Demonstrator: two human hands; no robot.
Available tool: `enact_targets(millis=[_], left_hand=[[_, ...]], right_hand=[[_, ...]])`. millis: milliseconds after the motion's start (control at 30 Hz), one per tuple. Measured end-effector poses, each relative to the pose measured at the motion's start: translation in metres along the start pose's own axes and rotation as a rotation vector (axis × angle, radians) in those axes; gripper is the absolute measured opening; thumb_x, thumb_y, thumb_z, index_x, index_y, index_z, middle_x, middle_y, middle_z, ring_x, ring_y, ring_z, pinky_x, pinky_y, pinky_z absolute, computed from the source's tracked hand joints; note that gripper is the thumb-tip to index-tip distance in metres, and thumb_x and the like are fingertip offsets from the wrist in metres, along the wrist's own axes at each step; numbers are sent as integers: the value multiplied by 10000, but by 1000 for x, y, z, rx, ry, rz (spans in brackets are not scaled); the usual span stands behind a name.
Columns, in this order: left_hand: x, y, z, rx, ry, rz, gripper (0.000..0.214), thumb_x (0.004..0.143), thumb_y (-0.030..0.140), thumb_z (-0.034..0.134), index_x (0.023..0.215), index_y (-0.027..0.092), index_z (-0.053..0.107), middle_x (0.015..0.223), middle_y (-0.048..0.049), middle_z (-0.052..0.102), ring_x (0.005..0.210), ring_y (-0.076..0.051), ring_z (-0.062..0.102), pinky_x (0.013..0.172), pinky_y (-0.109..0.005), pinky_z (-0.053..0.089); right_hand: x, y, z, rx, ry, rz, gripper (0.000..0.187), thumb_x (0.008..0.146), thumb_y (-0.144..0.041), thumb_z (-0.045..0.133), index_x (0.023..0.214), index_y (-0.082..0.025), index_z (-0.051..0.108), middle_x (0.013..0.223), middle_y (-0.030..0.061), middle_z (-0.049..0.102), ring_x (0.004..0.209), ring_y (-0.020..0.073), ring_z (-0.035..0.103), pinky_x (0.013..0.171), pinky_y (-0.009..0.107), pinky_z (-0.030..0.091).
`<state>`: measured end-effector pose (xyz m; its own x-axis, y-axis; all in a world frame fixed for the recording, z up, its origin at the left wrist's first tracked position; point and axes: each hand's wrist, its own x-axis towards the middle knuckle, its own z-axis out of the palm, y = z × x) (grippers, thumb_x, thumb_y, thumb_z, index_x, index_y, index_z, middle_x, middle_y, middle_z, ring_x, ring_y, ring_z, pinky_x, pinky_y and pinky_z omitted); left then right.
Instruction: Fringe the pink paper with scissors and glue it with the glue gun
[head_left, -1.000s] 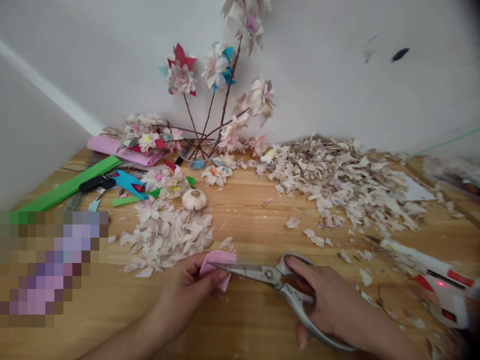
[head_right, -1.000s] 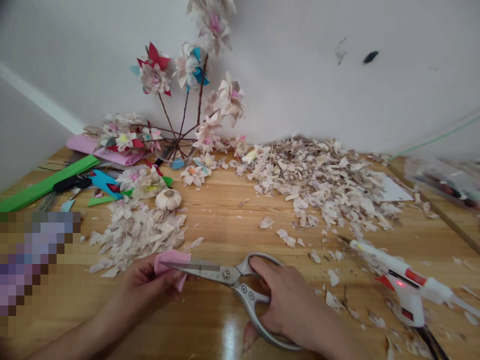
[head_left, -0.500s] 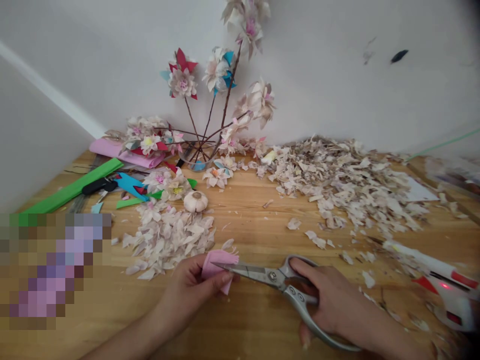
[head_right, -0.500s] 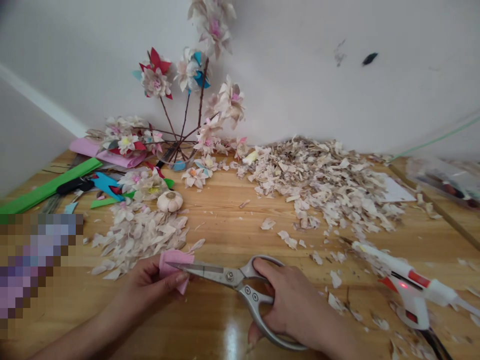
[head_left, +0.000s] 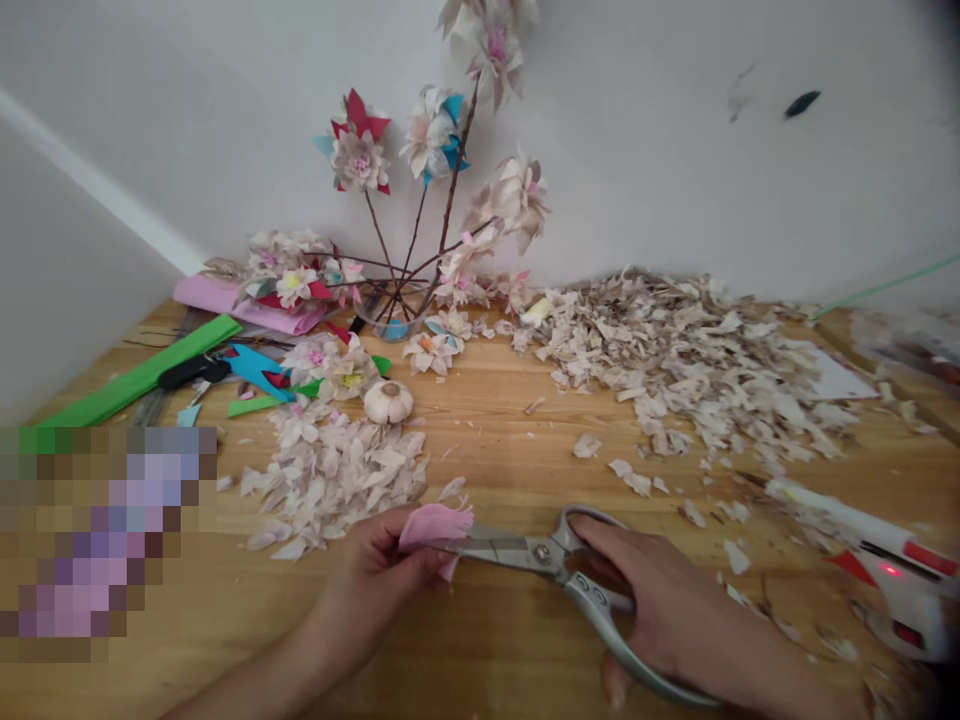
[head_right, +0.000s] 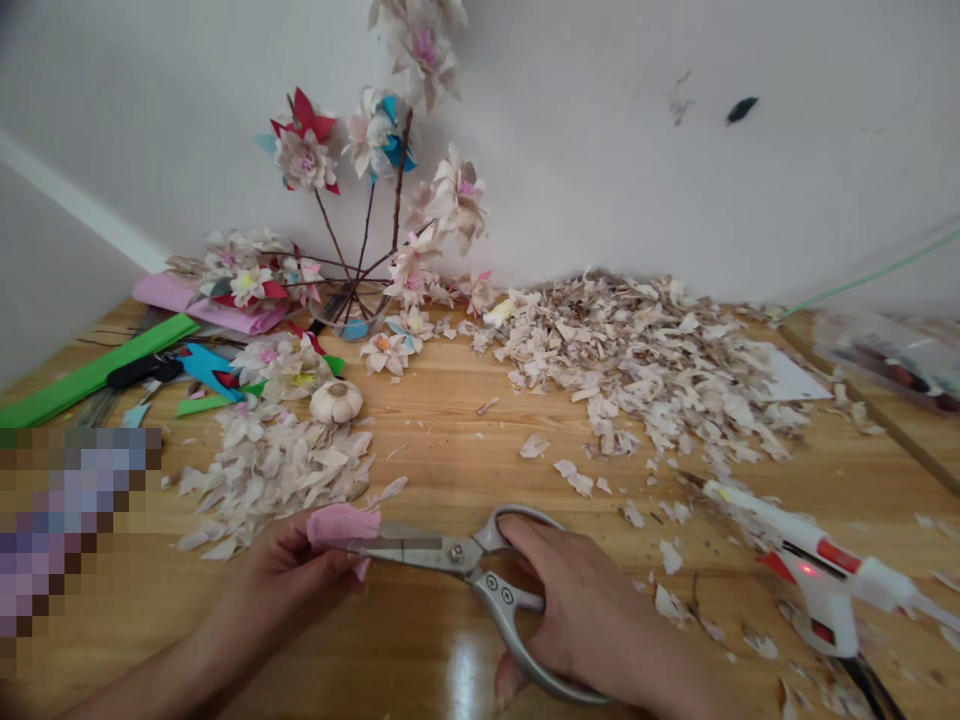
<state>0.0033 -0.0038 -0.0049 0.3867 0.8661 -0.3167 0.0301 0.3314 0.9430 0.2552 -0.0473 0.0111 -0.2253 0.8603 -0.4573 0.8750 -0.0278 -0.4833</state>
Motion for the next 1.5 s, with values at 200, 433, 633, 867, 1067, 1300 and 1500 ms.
enact_targets(millis=[200,433,633,867,1067,1300,1500], left_hand=[[-3,-4,0,-17,-8,-4,106,711,292,662,691,190,686,562,29,584,537,-107,497,537,-214,412],[-2,0,0,-50,-11,-8,110,700,303,668,691,198,700,570,22,597,537,-104,502,533,-214,421],[-1,0,1,-36,5,-39,112,677,300,682,699,198,721,557,13,611,530,-109,511,534,-223,431],[-2,-5,0,-47,29,17,79,695,272,677,668,203,705,548,31,600,527,-97,505,536,-207,421],[-2,-6,1,-70,44,28,50,686,235,676,660,208,709,542,37,599,520,-96,505,531,-204,426],[-1,-7,1,-85,18,4,60,701,261,675,707,214,714,563,36,604,530,-90,507,529,-196,422],[-1,-3,1,-50,18,-9,107,691,276,684,620,196,680,555,26,610,532,-102,518,534,-213,429]], right_hand=[[0,-1,1,-37,16,-10,642,366,-441,891,872,-239,551,907,18,655,784,257,602,661,293,431],[0,-1,1,-55,49,-19,612,346,-445,888,793,-239,524,762,-31,622,644,184,540,560,253,377],[1,4,5,-54,86,-34,617,329,-457,891,762,-238,510,724,-49,610,597,157,512,526,238,345],[0,2,1,-67,59,-28,638,348,-453,891,816,-241,513,800,-16,638,687,212,572,585,267,397],[1,3,1,-39,46,-29,682,383,-513,853,933,-243,553,970,42,648,856,281,601,717,320,443],[0,-1,1,-62,60,-29,630,351,-436,896,820,-235,527,774,-26,639,654,188,560,571,246,380],[0,-2,1,-74,80,-19,623,327,-418,903,775,-237,511,692,-57,604,594,164,521,516,236,324]])
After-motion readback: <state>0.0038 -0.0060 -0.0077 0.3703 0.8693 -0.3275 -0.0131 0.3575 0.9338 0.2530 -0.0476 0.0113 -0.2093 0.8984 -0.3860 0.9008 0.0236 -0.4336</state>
